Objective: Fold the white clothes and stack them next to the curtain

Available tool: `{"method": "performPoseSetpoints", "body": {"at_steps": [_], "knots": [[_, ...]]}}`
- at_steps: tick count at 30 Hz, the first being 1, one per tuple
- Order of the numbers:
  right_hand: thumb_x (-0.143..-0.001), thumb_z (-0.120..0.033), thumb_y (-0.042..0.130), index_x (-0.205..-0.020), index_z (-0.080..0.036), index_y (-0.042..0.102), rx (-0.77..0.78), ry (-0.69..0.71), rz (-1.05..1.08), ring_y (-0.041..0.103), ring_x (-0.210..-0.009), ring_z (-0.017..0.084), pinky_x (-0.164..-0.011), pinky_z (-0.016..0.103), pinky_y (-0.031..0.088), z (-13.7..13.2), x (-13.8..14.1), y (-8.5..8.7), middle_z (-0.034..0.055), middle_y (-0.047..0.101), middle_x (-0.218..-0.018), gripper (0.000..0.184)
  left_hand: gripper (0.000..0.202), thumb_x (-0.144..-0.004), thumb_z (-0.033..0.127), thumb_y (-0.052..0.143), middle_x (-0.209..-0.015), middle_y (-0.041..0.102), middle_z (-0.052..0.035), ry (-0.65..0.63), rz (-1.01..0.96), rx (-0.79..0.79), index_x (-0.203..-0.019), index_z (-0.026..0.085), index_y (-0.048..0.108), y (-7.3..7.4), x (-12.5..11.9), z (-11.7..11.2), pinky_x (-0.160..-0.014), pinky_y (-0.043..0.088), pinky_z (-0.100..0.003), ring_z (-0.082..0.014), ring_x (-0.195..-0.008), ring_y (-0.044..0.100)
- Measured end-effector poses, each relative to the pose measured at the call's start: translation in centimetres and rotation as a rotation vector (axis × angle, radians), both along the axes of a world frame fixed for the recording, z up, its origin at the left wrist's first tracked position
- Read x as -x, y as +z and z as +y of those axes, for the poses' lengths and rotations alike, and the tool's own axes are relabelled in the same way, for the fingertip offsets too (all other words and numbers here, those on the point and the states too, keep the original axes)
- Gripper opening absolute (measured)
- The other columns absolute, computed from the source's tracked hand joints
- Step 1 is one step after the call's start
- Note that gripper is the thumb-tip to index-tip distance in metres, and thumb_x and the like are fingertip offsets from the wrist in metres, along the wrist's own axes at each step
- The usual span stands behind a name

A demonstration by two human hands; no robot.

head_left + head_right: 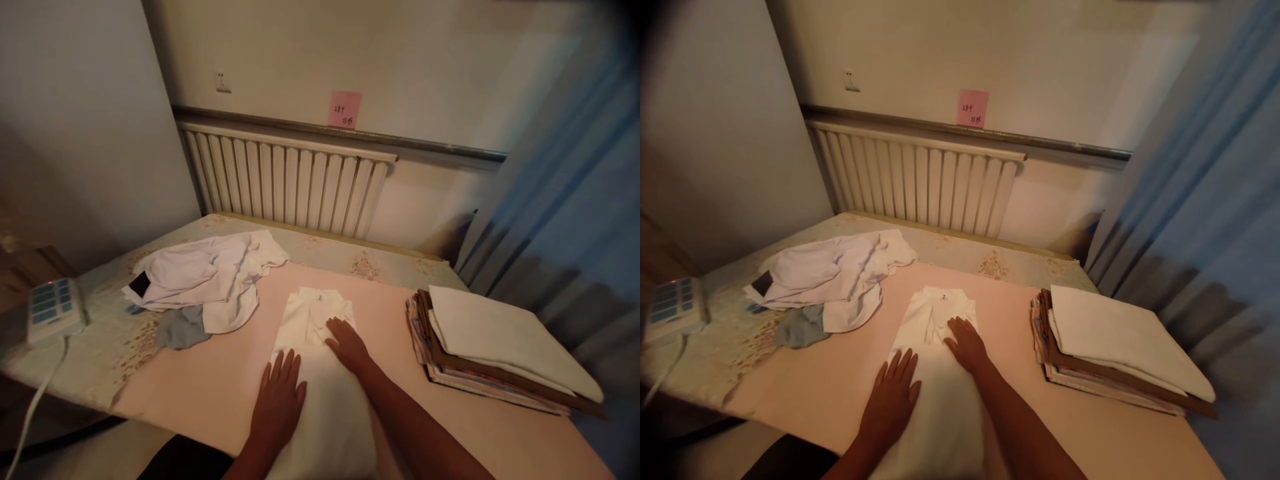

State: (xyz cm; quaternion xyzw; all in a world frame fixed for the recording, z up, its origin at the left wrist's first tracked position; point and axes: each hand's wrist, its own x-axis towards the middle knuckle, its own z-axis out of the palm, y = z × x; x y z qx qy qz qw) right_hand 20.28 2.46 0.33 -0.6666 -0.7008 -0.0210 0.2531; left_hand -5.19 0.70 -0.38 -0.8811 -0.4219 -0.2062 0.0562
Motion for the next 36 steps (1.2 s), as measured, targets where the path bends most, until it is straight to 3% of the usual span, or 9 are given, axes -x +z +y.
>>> {"method": "performPoseSetpoints", "body": {"at_steps": [4,8,11,13,19,25,29,32,36], "knots": [[-0.094,-0.029,0.030,-0.127,-0.016,0.059,-0.060,-0.379,0.224,0.055,-0.120,0.021,-0.102,0.038,0.042,1.6,-3.3,0.8,0.0106,0.062,-0.127,0.045,0.050,-0.092,0.034,0.041,-0.149,0.043,-0.0046,0.001,0.003,0.012,-0.141,0.022,0.045,-0.2,0.0,0.1,-0.112,0.030,-0.050,-0.0286,-0.140,0.032],[-0.095,-0.027,0.031,-0.104,-0.013,0.068,0.085,-0.605,0.318,0.065,-0.096,0.024,-0.084,0.037,0.050,3.8,-7.1,1.5,0.0155,0.070,-0.096,0.041,0.050,-0.093,0.036,0.039,-0.149,0.042,-0.0039,0.006,0.021,0.022,-0.142,0.022,0.044,-0.4,0.0,0.2,-0.112,0.031,-0.050,-0.0277,-0.141,0.031],[-0.095,-0.035,0.049,-0.106,-0.014,0.064,0.239,-0.598,0.385,0.064,-0.091,0.020,-0.080,0.037,0.053,5.7,-8.6,1.7,0.0100,0.066,-0.104,0.028,0.051,-0.093,0.036,0.039,-0.150,0.042,-0.0033,0.006,0.030,0.023,-0.142,0.023,0.043,-0.5,0.0,0.3,-0.111,0.031,-0.051,-0.0278,-0.141,0.031],[-0.093,-0.038,0.057,-0.117,-0.017,0.058,0.314,-0.565,0.418,0.061,-0.097,0.019,-0.083,0.039,0.053,6.8,-9.0,1.7,0.0076,0.060,-0.117,0.032,0.051,-0.093,0.036,0.039,-0.150,0.042,-0.0031,0.003,0.032,0.023,-0.142,0.023,0.043,-0.5,0.0,0.3,-0.111,0.032,-0.051,-0.0279,-0.141,0.031],[-0.093,-0.038,0.057,-0.120,-0.019,0.056,0.404,-0.541,0.438,0.060,-0.101,0.020,-0.085,0.040,0.053,9.0,-9.0,1.6,0.0072,0.058,-0.122,0.033,0.051,-0.093,0.036,0.039,-0.150,0.042,-0.0031,0.001,0.035,0.032,-0.143,0.025,0.042,-0.4,0.0,0.3,-0.110,0.034,-0.052,-0.0280,-0.141,0.030],[-0.086,-0.026,0.059,-0.093,-0.017,0.067,0.264,-0.526,0.374,0.062,-0.086,0.017,-0.078,0.029,0.048,10.2,-8.2,1.3,0.0057,0.068,-0.094,0.014,0.052,-0.093,0.036,0.039,-0.150,0.041,-0.0021,0.002,0.038,0.039,-0.144,0.026,0.040,-0.4,0.0,0.3,-0.110,0.034,-0.052,-0.0280,-0.141,0.030],[-0.085,-0.024,0.052,-0.097,-0.020,0.067,0.123,-0.462,0.314,0.060,-0.096,0.017,-0.085,0.026,0.042,9.9,-7.4,0.7,0.0038,0.069,-0.099,0.019,0.053,-0.093,0.036,0.039,-0.150,0.042,-0.0024,0.008,0.042,0.041,-0.144,0.026,0.040,-0.4,0.0,0.4,-0.109,0.034,-0.052,-0.0284,-0.141,0.031],[-0.086,-0.031,0.051,-0.101,-0.020,0.068,0.090,-0.452,0.297,0.063,-0.089,0.017,-0.081,0.025,0.045,9.6,-7.7,0.8,0.0033,0.070,-0.095,0.025,0.052,-0.093,0.036,0.039,-0.150,0.042,-0.0026,0.008,0.047,0.039,-0.143,0.025,0.042,-0.3,-0.1,0.4,-0.109,0.034,-0.052,-0.0288,-0.140,0.032],[-0.092,-0.035,0.038,-0.116,-0.013,0.063,0.035,-0.487,0.252,0.065,-0.093,0.020,-0.084,0.030,0.048,8.1,-8.2,1.5,0.0102,0.070,-0.102,0.041,0.052,-0.093,0.035,0.040,-0.149,0.042,-0.0036,0.006,0.024,0.038,-0.143,0.024,0.042,-0.4,-0.1,0.4,-0.109,0.034,-0.053,-0.0290,-0.140,0.032]]}}
